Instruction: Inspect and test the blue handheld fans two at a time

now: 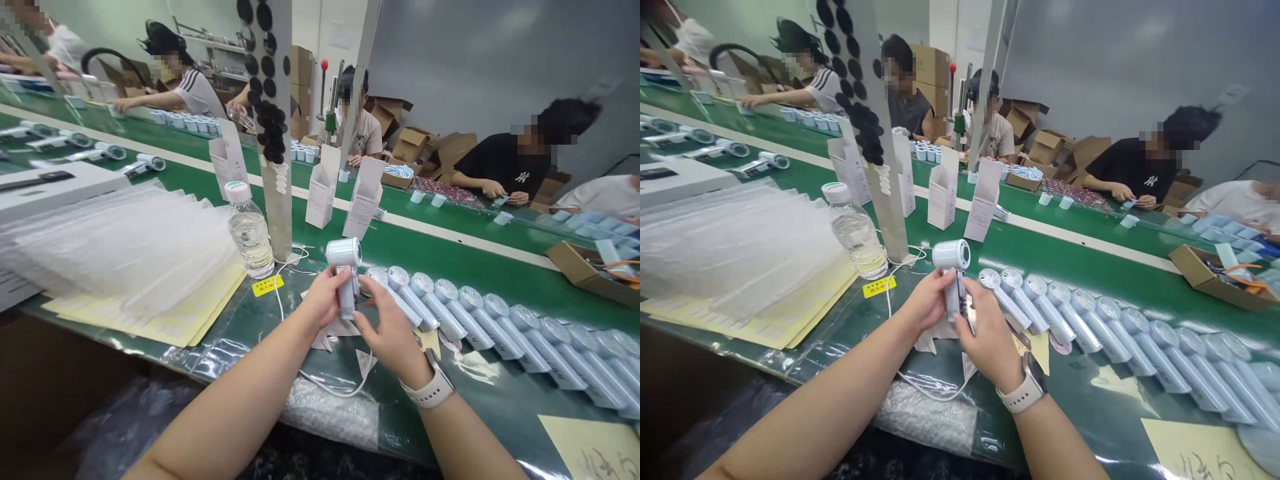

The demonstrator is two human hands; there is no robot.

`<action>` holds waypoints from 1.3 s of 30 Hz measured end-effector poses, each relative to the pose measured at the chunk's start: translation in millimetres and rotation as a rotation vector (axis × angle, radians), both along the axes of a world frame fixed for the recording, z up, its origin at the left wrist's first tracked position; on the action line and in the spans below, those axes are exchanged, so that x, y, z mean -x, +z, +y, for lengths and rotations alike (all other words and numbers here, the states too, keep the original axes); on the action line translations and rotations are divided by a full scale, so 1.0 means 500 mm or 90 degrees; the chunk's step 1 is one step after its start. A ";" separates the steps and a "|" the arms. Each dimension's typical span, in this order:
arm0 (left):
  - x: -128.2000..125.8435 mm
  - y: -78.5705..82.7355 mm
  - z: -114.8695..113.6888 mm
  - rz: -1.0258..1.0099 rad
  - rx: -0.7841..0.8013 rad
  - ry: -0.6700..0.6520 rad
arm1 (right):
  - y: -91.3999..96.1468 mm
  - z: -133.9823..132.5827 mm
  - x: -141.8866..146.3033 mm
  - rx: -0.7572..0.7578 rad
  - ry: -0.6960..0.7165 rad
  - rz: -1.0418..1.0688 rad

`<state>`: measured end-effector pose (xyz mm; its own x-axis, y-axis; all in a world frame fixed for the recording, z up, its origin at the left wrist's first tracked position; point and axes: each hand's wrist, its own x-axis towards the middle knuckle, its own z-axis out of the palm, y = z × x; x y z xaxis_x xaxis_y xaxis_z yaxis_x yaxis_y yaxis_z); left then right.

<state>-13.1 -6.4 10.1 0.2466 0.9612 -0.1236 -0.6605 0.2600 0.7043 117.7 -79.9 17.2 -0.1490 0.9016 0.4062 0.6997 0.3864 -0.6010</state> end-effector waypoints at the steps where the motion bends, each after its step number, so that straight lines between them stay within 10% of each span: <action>1: 0.003 0.001 0.004 0.001 0.015 0.010 | -0.013 0.005 -0.004 0.041 -0.023 0.016; 7: 0.015 0.012 0.019 -0.016 0.018 0.025 | -0.049 0.040 0.004 0.163 -0.078 -0.196; 20: 0.021 0.028 -0.002 -0.065 -0.020 -0.063 | -0.028 0.019 -0.021 0.468 0.125 0.433; 39: 0.004 0.017 -0.005 0.062 -0.030 0.008 | -0.057 0.006 0.034 0.311 0.041 0.509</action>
